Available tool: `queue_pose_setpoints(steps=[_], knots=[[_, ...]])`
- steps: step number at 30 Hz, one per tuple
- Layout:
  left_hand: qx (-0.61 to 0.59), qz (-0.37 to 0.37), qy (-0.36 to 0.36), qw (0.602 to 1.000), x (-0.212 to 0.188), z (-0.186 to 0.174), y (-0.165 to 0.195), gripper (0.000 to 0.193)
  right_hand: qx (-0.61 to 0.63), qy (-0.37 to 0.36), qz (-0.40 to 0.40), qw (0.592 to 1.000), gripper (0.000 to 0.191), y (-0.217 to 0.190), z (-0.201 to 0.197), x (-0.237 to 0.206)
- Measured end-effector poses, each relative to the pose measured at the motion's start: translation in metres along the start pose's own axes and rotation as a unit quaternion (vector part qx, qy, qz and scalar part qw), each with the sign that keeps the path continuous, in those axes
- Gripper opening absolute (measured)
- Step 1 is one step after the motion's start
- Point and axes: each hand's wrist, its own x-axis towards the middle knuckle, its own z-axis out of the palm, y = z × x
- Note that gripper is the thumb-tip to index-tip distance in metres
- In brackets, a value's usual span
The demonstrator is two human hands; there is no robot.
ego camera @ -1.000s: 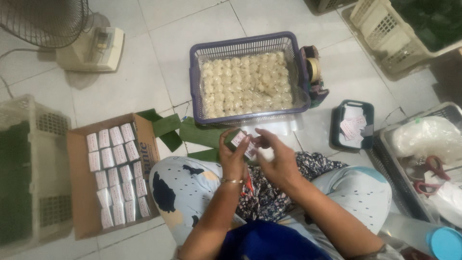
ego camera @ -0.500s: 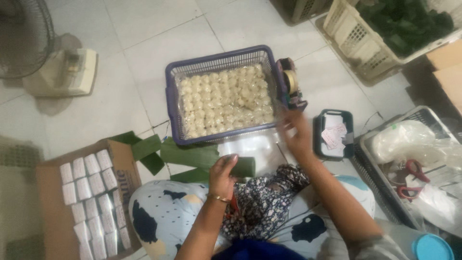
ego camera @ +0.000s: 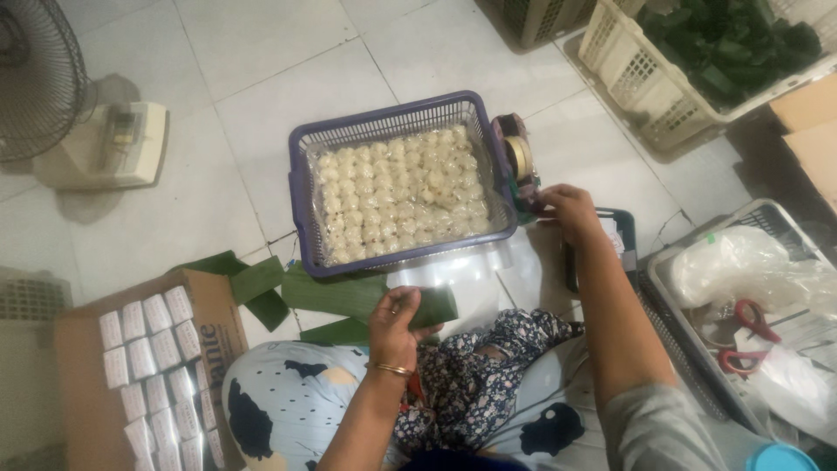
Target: The person sits on the floor wrapping round rice cakes in cut green leaves, folding each leaf around a cake and placing the wrapped pieces into a plastic basket. They also handle small paper labels and a tape dispenser, and at the end lift and reposition the basket of wrapped cakes.
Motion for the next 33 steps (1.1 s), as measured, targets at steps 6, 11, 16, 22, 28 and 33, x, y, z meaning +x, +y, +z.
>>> queue_pose_setpoints(steps=[6,11,16,22,28,33], knots=[[0.023,0.069,0.01,0.997,-0.003,0.004,0.001,0.014,0.093,0.054,-0.035,0.994,0.03,0.024,0.002,-0.033],[0.035,0.041,0.022,0.998,-0.006,0.009,0.001,0.013,-0.092,0.12,-0.144,0.978,0.031,0.014,0.003,-0.01],[0.044,0.04,0.016,0.998,-0.007,0.01,0.001,0.015,-0.329,0.104,-0.148,0.927,0.024,-0.01,0.01,0.031],[0.041,0.007,0.027,0.999,0.001,0.004,0.0,0.016,-0.498,0.017,-0.11,0.86,0.017,-0.024,0.027,0.054],[0.034,0.001,0.011,0.999,0.008,-0.002,-0.002,0.019,-0.618,-0.001,-0.041,0.785,0.017,-0.031,0.038,0.054],[0.035,0.003,0.002,0.999,0.008,-0.002,0.001,0.018,-0.225,0.047,0.16,0.96,0.037,-0.043,0.025,0.049]])
